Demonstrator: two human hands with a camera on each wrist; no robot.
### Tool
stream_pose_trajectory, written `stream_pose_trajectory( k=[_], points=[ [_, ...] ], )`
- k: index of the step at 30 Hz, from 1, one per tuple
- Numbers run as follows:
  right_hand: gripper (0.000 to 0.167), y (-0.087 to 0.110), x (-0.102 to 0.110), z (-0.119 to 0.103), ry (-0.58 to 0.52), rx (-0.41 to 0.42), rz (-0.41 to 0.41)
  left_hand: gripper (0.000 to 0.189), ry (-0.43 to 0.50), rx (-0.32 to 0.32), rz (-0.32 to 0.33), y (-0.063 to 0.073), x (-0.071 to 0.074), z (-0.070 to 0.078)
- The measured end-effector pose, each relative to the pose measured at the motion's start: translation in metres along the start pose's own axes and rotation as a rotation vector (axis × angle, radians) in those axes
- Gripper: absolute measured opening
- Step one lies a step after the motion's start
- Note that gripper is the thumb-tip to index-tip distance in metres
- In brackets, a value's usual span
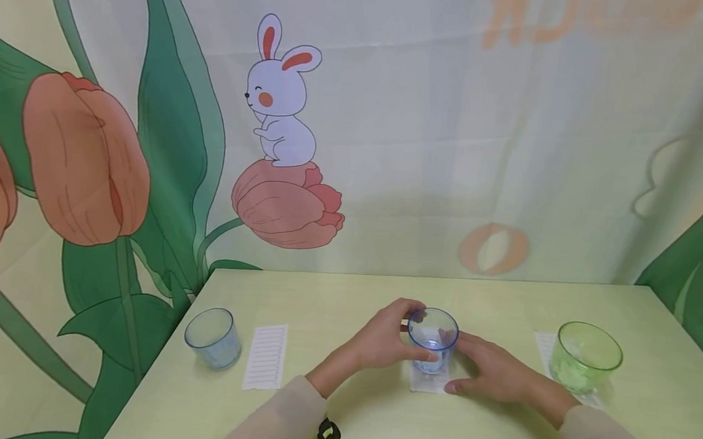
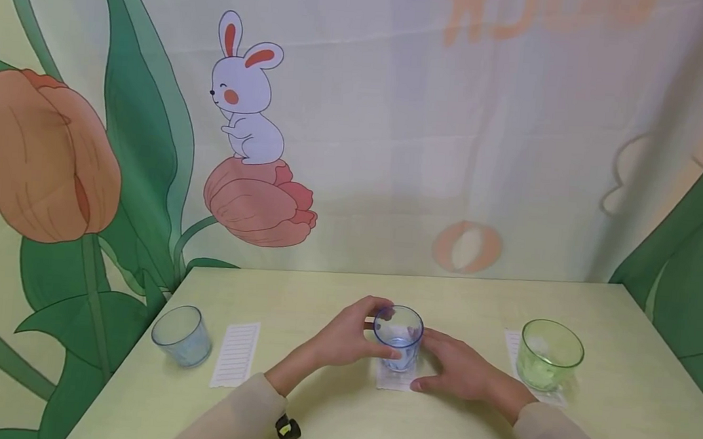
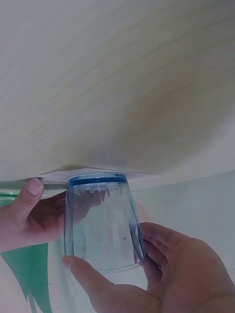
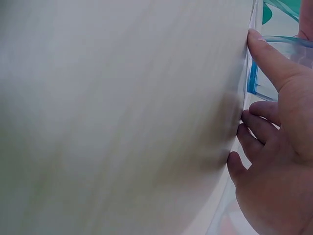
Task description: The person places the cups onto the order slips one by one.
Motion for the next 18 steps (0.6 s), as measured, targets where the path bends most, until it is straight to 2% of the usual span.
stream_pose_trajectory(
  k=[12, 18],
  points=[
    [0.089, -0.0014, -0.0005, 0.0007, -0.015, 0.007, 0.007, 0.085, -0.019, -0.011, 0.005, -0.0012, -0.0018, 0.0],
    [0.091, -0.002, -0.0006, 0.0015, -0.016, -0.017, 0.003, 0.086, -0.052, -0.02, 0.013, -0.0015, -0.0036, -0.0003]
  ],
)
Point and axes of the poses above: each hand's wrist, its own y-axis away from the middle knuckle, its own x-axis out of the back of the hand, z = x × y, the point moved 1 cm from there along -y, towards the middle knuckle, and after that the axes turned 9 degrees about -y, right-handed, at the moved point
